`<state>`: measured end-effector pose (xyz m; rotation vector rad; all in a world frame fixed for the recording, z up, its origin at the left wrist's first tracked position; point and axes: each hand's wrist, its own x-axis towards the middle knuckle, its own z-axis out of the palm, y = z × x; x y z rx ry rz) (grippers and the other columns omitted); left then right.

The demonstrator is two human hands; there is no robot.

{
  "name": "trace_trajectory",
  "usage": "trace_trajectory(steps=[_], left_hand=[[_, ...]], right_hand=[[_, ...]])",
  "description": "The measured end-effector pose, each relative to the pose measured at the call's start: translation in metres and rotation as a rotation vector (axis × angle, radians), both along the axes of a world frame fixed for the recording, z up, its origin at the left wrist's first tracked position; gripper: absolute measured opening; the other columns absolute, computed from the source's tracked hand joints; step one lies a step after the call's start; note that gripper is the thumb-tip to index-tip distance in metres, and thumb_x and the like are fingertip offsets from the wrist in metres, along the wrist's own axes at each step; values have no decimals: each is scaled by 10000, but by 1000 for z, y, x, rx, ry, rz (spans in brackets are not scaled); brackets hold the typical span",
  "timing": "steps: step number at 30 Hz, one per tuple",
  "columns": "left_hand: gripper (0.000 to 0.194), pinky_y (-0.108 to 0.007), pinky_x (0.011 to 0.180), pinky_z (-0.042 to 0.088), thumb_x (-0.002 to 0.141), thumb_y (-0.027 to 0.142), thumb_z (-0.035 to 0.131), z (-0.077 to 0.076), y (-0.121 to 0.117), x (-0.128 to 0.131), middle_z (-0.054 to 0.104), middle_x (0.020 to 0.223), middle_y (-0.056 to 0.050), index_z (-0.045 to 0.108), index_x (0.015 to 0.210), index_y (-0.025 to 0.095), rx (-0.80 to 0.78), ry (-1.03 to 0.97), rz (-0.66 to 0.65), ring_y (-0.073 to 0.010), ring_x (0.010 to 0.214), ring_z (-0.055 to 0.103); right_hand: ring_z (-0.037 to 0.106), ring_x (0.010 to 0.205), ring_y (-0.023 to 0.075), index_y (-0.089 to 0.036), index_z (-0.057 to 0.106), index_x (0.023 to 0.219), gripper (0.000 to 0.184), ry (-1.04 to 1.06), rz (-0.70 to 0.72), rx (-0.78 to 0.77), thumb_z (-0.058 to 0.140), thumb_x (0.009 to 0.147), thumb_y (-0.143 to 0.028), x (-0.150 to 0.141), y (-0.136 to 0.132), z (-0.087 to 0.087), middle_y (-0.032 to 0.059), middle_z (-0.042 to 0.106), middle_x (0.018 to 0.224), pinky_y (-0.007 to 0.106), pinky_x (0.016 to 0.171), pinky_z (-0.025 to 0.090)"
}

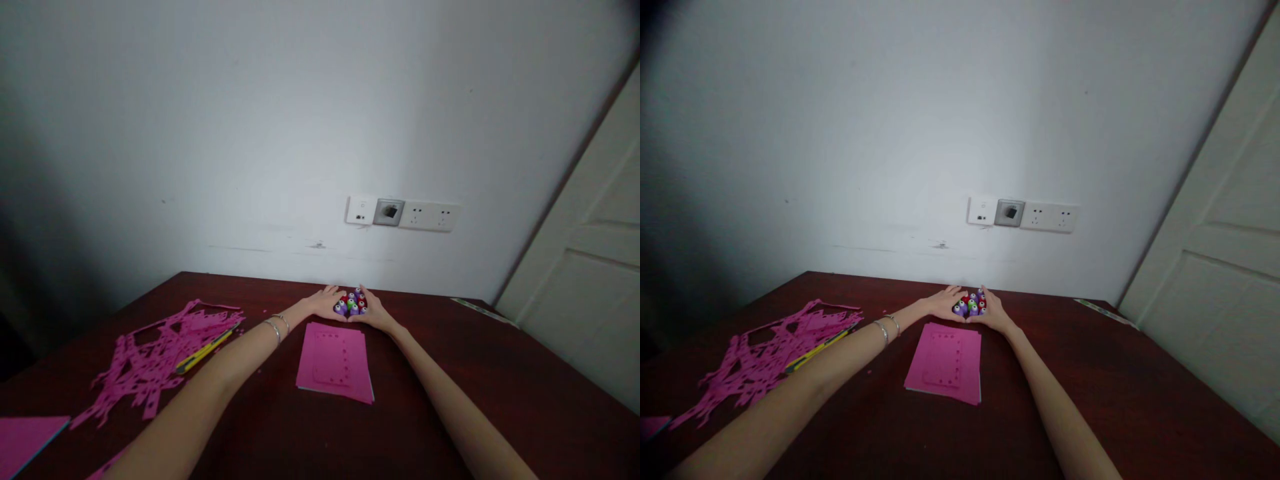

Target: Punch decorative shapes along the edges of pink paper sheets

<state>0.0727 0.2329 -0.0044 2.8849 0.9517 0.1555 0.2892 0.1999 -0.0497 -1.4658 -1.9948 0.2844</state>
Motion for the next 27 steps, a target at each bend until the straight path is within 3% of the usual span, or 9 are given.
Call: trace_trajectory(steps=[7, 14, 22, 27], left_hand=[[902, -412, 981, 283, 658, 698, 496, -2, 21, -43, 359, 1342, -156, 254, 1353, 177, 69, 23, 44, -316, 1231, 315], [934, -437, 996, 251, 661, 711, 476, 0, 30, -65, 282, 1402, -172, 226, 1376, 163, 29, 70, 131, -345, 1288, 222], [967, -463, 1017, 225, 637, 710, 508, -4, 33, -68, 218, 1442, -166, 215, 1388, 176, -20, 29, 155, -363, 1325, 135], [938, -446, 1046, 193, 643, 649, 564, 3, 23, -68, 246, 1434, -175, 271, 1373, 138, -45, -109, 201, -354, 1327, 145]], right_hand=[[348, 1249, 316, -130, 183, 1410, 1177, 64, 102, 20, 730, 475, -591, -41, 37, -4, 194, 394, 1333, 419, 1020, 280], [328, 1268, 295, -120, 187, 1408, 1152, 76, 97, 26, 709, 501, -601, -61, 57, -7, 194, 345, 1378, 399, 1039, 264], [352, 1251, 304, -120, 199, 1405, 1117, -59, 66, 51, 663, 536, -646, -61, 57, 0, 206, 353, 1370, 418, 1017, 296], [365, 1239, 304, -120, 242, 1387, 1001, -85, 87, 133, 636, 610, -614, -58, 40, 13, 194, 370, 1361, 426, 1014, 303]])
